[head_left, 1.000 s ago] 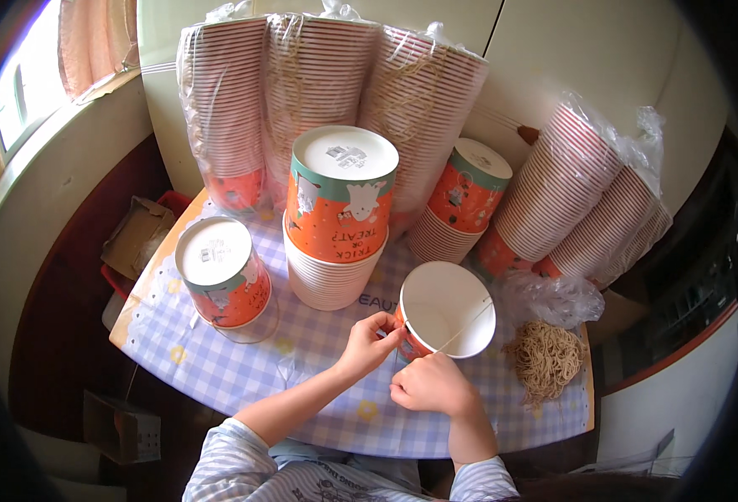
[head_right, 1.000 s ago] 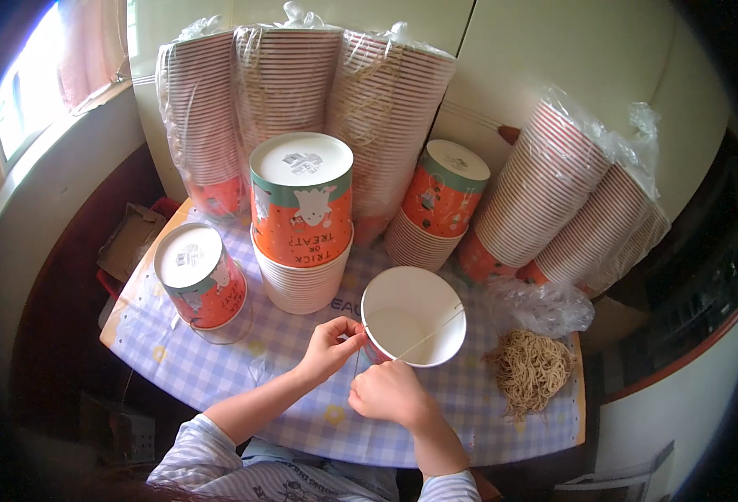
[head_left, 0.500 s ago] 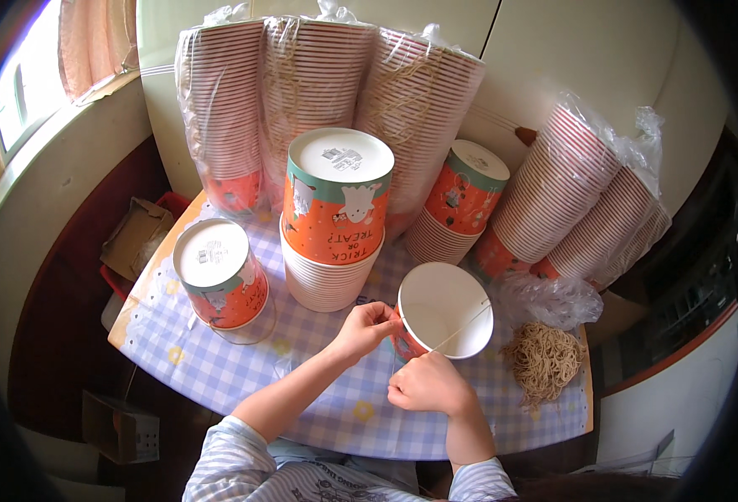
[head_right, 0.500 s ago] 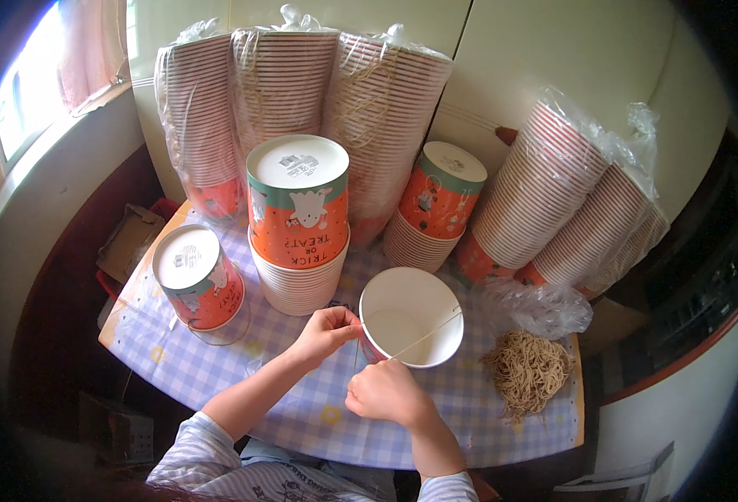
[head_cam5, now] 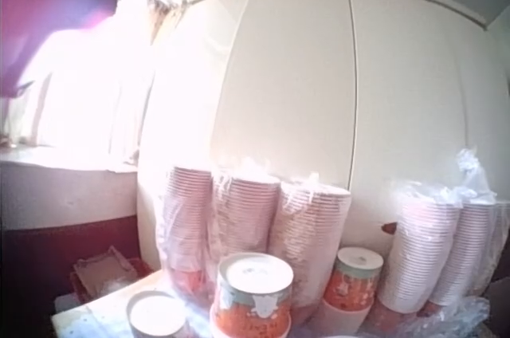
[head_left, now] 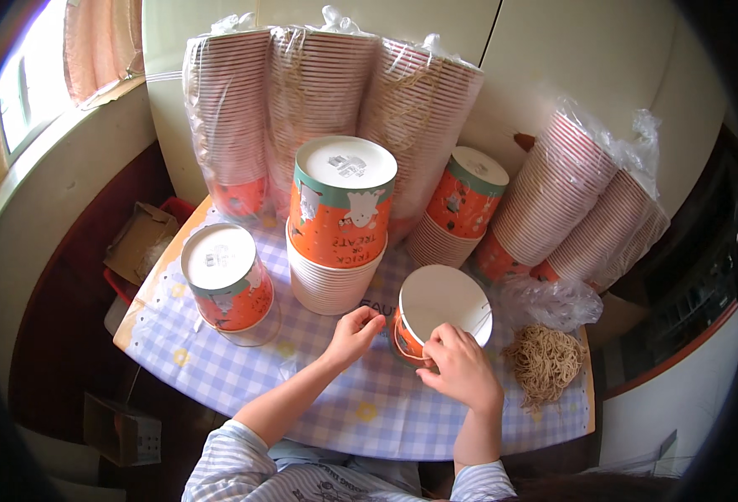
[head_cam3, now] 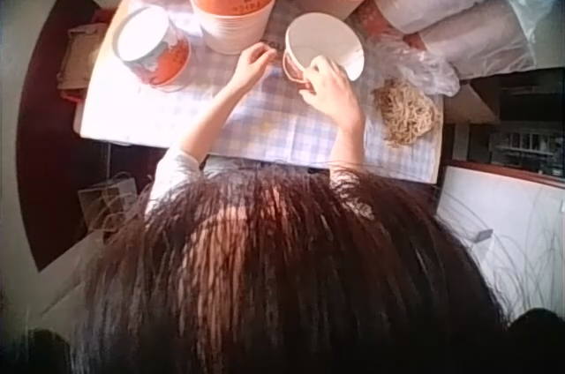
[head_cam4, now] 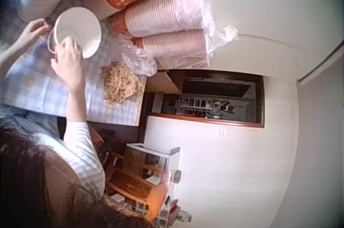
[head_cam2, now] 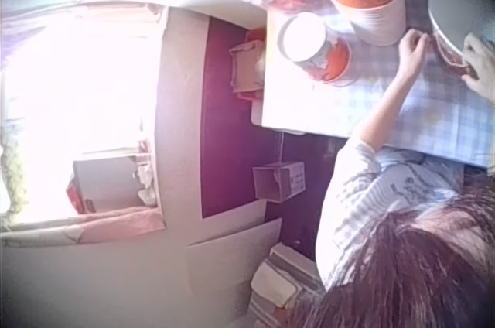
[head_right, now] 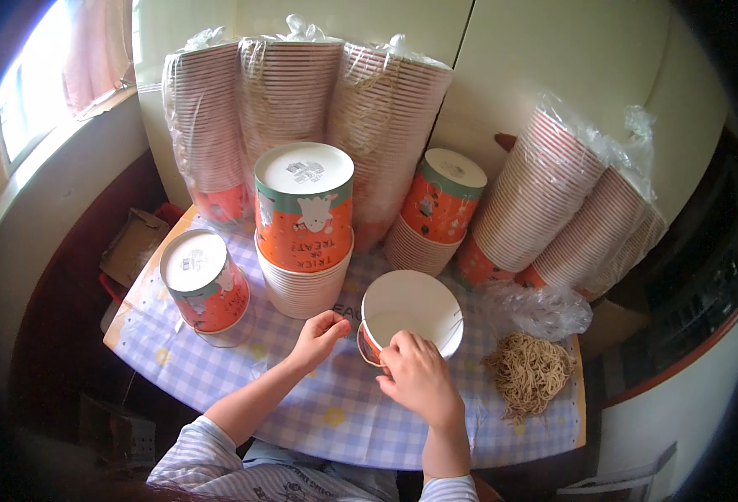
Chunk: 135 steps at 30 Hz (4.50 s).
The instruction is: The recorder is securing paper cups with rubber bands.
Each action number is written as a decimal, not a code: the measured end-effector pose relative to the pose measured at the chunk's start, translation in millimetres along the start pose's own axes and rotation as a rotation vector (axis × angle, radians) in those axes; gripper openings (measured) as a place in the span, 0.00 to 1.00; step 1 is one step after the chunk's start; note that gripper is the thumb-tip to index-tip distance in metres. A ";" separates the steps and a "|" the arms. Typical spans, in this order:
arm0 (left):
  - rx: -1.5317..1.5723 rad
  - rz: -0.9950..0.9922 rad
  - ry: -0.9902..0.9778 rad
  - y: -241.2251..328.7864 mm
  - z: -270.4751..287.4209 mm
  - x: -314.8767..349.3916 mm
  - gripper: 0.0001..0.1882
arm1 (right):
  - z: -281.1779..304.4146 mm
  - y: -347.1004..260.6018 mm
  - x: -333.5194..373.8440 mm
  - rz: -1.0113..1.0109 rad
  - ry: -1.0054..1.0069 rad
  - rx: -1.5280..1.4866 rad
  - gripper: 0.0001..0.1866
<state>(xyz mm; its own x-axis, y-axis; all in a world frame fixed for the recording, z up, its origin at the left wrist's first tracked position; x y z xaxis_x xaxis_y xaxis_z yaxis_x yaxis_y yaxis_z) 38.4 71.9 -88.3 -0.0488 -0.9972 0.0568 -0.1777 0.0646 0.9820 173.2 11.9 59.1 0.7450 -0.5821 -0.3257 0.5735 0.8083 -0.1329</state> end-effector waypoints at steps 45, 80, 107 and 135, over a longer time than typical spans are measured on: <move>0.669 -0.104 0.264 110.2 305.2 68.5 0.10 | -117.9 -79.7 -162.2 -0.086 0.280 -1.620 0.21; -0.340 0.032 0.759 25.4 348.2 66.5 0.10 | -212.6 -80.5 -174.1 -0.171 0.157 -0.773 0.49; -0.614 -0.183 0.995 28.6 296.1 107.3 0.09 | -228.3 -47.5 -172.0 -0.010 -0.016 -0.914 0.55; -0.736 -0.236 1.035 35.0 290.8 110.6 0.06 | -227.6 -52.8 -169.6 0.046 0.036 -0.775 0.52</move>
<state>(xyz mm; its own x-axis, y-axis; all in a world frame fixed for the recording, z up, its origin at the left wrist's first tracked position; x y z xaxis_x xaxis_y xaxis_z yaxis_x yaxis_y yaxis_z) -259.1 -25.1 -100.1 0.7481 -0.5680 -0.3431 0.5187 0.1782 0.8362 -61.0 87.9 -91.7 0.7432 -0.5541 -0.3750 0.1306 0.6698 -0.7310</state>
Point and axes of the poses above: each hand's wrist, its own x-axis away from the middle knuckle, its own z-axis out of the back of the hand, y = z × x, the point moved 7 cm from there along -x, towards the middle knuckle, and after that the axes turned 8 degrees about z, right-handed, at the moved point
